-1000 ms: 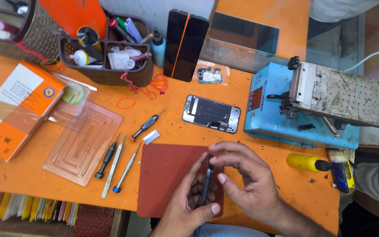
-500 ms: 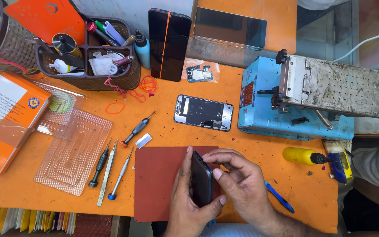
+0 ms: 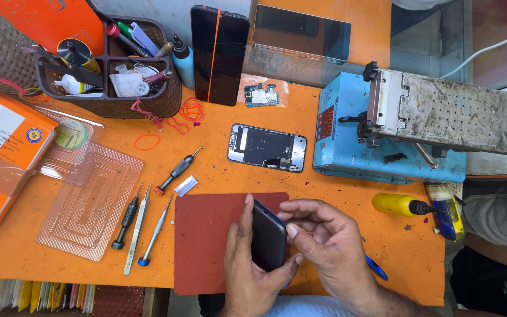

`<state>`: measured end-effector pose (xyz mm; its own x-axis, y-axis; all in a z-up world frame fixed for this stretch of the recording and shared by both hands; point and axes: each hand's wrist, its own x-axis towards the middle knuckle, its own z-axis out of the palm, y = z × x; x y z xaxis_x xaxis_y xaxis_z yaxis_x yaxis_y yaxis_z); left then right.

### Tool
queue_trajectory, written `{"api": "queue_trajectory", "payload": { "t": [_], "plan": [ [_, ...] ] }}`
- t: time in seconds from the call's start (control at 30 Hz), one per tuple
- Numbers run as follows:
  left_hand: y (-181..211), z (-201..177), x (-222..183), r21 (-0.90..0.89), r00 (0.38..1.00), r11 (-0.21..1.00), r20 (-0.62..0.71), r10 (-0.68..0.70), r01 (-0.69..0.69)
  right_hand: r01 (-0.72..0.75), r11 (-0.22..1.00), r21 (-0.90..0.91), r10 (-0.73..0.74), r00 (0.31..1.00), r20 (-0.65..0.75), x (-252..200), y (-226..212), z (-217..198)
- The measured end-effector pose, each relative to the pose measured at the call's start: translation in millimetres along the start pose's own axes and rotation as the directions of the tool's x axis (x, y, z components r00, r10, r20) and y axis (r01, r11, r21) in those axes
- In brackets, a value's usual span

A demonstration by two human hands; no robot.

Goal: The person uses a screwdriver and tweezers to remove screws and internal components from a mobile phone before attaching a new screen and testing the touch functionality.

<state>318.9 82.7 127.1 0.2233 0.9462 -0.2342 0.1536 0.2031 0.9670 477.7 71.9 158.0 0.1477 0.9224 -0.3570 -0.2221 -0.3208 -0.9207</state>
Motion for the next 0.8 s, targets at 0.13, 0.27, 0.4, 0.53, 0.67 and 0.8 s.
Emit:
{"api": "queue_trajectory", "payload": {
  "t": [0.13, 0.27, 0.4, 0.53, 0.67, 0.8],
  "plan": [
    [-2.9, -0.1, 0.2, 0.048, 1.0, 0.999, 0.002, 0.017, -0.017, -0.024, 0.998, 0.052, 0.024, 1.0, 0.012, 2.6, 0.2, -4.7],
    [-5.2, -0.5, 2.9, 0.041, 0.999, 0.999, 0.005, 0.035, -0.035, -0.039, 0.998, 0.049, 0.037, 0.999, 0.035, 2.5, 4.4, -8.0],
    [-8.4, -2.0, 1.0, -0.036, 0.994, 0.994, 0.032, 0.105, -0.104, 0.014, 1.0, 0.007, -0.015, 0.997, 0.07, 0.9, 1.6, -4.1],
    [-13.1, -6.8, -3.7, -0.314, 0.969, 0.947, 0.249, 0.012, 0.069, 0.501, 0.835, -0.227, -0.43, 0.852, 0.298, 0.6, -12.6, -0.4],
    [-23.3, -9.7, -9.0, -0.493, 0.905, 0.87, 0.37, 0.211, -0.002, 0.74, 0.521, -0.425, -0.539, 0.671, 0.509, 1.9, -25.6, -8.1],
    [-30.6, -7.5, -14.0, -0.573, 0.874, 0.814, 0.44, 0.205, 0.097, 0.768, 0.452, -0.453, -0.538, 0.641, 0.548, -1.3, -22.8, -12.4]
  ]
}}
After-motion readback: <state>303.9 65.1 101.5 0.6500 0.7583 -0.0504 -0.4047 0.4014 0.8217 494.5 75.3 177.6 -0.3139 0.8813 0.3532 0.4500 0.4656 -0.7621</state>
